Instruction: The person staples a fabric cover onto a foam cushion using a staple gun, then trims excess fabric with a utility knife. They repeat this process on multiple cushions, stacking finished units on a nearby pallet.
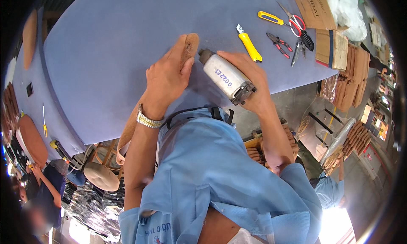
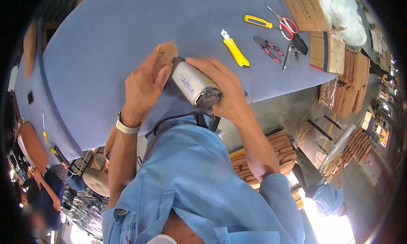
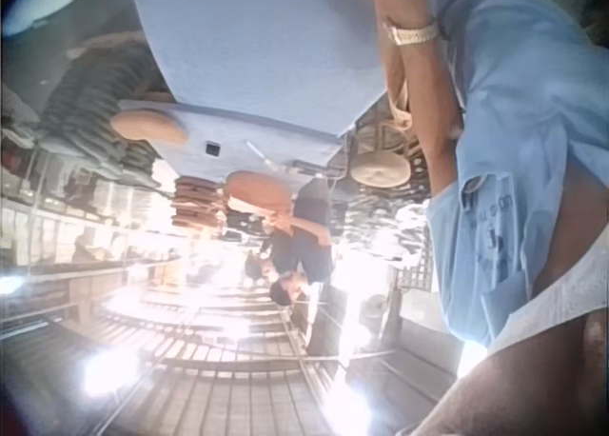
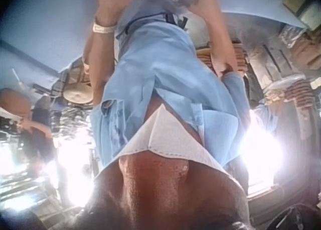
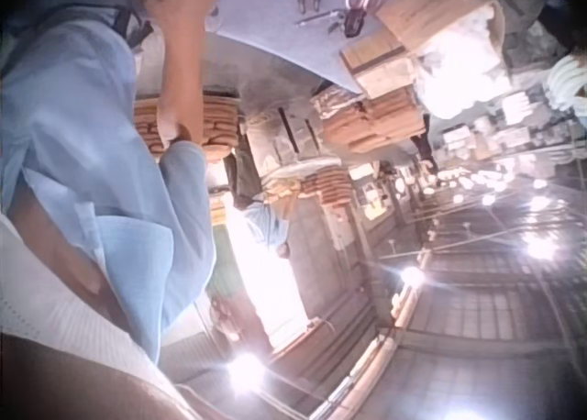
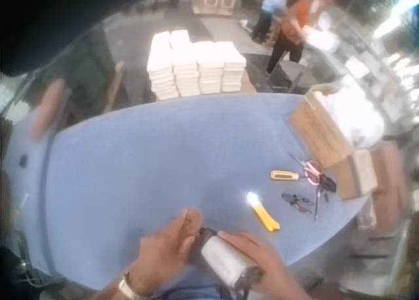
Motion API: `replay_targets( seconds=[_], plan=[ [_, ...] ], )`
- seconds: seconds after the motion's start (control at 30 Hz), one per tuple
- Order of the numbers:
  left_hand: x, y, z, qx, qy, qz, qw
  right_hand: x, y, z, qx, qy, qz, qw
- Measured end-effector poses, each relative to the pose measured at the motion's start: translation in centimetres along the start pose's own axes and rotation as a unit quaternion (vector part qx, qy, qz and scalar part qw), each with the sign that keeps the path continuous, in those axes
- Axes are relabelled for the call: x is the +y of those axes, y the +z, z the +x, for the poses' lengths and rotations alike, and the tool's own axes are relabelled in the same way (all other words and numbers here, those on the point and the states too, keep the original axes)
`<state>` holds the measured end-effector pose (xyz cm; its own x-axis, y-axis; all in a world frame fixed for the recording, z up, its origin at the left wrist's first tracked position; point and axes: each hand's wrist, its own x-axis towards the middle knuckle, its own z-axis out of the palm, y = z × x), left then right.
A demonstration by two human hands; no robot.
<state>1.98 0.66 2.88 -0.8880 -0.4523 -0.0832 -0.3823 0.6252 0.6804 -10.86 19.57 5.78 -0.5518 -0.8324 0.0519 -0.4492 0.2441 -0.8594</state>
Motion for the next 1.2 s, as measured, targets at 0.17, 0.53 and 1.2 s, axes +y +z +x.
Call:
replay_targets(
  seconds=[0.17, 0.53, 1.2],
  plan=[
    [0.1, -0.1, -0.1, -0.008, -0.008, 0.023, 1.000, 2.8, -0.2, -3.7, -0.058, 0.160, -0.160, 0.972],
    [1.7, 3.7, -2.9, 0.062, 0.012, 0.059, 0.996, 5.8, 3.3, -3.4, 0.076, 0.093, 0.057, 0.991],
    [3.4, 1.2, -3.8, 0.044, 0.070, -0.006, 0.997, 5.9, 5.8, -0.3, 0.057, 0.068, 0.224, 0.971]
  ],
)
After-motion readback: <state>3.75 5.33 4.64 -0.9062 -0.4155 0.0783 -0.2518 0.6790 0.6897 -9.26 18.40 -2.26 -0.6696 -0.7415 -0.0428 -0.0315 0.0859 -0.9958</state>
